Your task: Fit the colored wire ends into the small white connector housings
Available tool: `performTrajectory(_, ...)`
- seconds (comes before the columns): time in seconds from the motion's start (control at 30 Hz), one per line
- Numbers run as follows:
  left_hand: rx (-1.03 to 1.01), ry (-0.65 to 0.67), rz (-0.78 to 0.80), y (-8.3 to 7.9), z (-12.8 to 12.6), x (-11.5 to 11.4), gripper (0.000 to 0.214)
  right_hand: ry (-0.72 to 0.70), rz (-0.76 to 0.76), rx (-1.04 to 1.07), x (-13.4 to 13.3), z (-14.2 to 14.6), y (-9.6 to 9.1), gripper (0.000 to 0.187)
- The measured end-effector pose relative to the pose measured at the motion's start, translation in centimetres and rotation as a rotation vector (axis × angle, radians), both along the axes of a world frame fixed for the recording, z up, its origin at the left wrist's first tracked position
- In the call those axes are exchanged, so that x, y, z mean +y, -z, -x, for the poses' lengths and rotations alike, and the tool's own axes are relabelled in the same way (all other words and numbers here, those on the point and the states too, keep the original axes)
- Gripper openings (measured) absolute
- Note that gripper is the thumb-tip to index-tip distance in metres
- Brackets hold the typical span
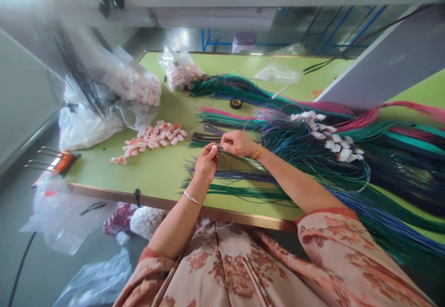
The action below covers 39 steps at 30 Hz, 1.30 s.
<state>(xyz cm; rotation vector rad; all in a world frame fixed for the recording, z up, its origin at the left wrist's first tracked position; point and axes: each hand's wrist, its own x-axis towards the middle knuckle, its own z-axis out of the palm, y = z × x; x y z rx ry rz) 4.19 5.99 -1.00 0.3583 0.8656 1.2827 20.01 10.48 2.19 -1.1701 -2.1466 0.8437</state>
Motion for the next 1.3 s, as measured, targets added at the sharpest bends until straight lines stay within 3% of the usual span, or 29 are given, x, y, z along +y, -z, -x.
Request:
performTrajectory(0.17, 0.049, -0.028, 0.001, 0.2, -0.3, -0.1, 0.027, -0.034, -0.026, -0.024, -0.2, 0.1, 0.0, 0.017)
performTrajectory(0.37, 0.174, -0.037, -0.022, 0.2, -0.8, -0.4, 0.025, -0.028, -0.181, -0.134, -0.9, 0.3, -0.2, 0.015)
performTrajectory(0.57, 0.155, -0.035, 0.017, 0.1, -0.8, -0.3, 0.025, -0.031, -0.280, -0.252, -1.2, 0.0, 0.3, 0.014)
performTrajectory(0.87, 0.179, -0.021, 0.002, 0.0, -0.9, -0.4, 0.027, 0.036, -0.233, -0.295, -1.8, 0.4, 0.3, 0.011)
performTrajectory(1.07, 0.108, -0.002, -0.035, 0.0, -0.7, -0.3, 0.031, 0.044, -0.242, -0.300, -3.0, 0.9, -0.8, 0.049)
performTrajectory(1.17, 0.057, -0.008, -0.001, -0.2, -0.4, -0.3, 0.034, 0.101, -0.276, -0.131, -3.4, -0.6, -1.9, 0.047)
performTrajectory(1.3, 0.021, -0.011, 0.032, -0.4, -0.4, -0.6, 0.037, 0.415, -0.449, 0.181, -2.8, -7.3, -3.5, 0.041)
